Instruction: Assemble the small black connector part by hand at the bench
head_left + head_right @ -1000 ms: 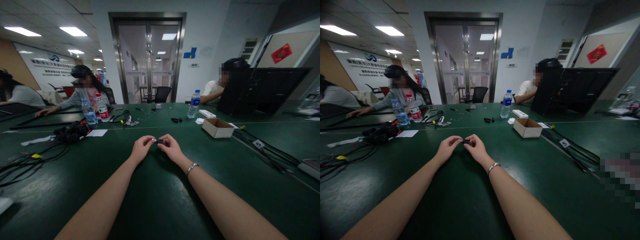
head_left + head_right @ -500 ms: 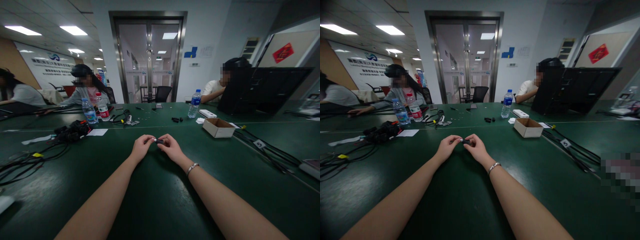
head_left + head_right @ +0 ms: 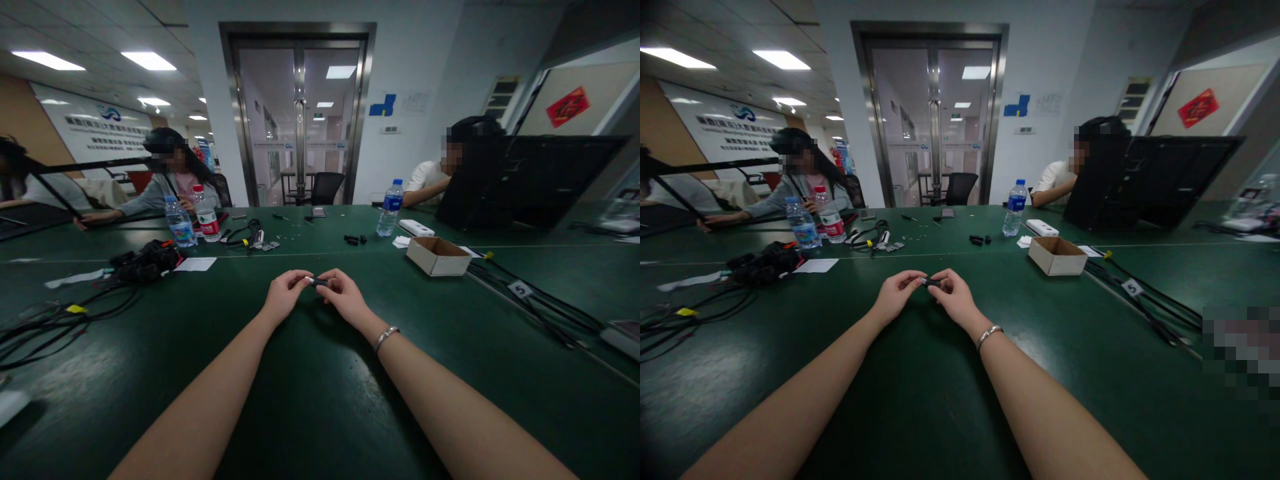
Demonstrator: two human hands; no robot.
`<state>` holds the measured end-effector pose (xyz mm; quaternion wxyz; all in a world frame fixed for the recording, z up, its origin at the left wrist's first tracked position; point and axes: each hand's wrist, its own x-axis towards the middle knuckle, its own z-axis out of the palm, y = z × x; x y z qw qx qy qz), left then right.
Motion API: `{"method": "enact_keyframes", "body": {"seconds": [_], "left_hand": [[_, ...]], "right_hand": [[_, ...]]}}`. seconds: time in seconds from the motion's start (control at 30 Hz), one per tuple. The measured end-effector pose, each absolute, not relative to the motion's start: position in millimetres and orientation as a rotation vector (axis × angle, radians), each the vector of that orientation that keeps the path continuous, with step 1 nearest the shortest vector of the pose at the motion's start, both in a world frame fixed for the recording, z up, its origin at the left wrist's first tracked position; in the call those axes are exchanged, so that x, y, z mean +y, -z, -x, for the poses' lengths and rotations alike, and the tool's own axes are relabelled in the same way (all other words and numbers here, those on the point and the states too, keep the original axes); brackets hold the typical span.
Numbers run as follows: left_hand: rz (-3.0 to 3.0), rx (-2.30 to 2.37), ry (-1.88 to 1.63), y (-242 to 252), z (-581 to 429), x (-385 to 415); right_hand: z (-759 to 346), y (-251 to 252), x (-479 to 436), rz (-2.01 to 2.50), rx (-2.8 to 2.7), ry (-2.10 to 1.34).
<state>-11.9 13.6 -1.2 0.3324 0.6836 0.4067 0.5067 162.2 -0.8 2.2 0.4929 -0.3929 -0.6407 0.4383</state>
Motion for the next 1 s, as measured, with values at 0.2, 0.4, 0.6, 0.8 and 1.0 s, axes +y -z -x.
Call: {"method": "enact_keyframes", "body": {"seconds": [0.2,0.4,0.6,0.8,1.0], "left_hand": [[-1.657,0.915,-1.293,-3,10,11],[-1.598,0.881,-1.296,-4,8,12],[-1.482,0.862,-1.276,-7,8,6],[-1.226,0.983,-1.232,-2,4,11],[-1.339,0.977,-1.204,4,5,15]], "right_hand": [[-163,-5,-2,0.984,-1.522,-1.136],[-164,-7,-1,0.984,-1.516,-1.176],[-164,-5,1,0.982,-1.502,-1.157],[-163,-3,0,1.005,-1.509,-1.104],[-164,-3,0,1.017,-1.522,-1.094]]}}
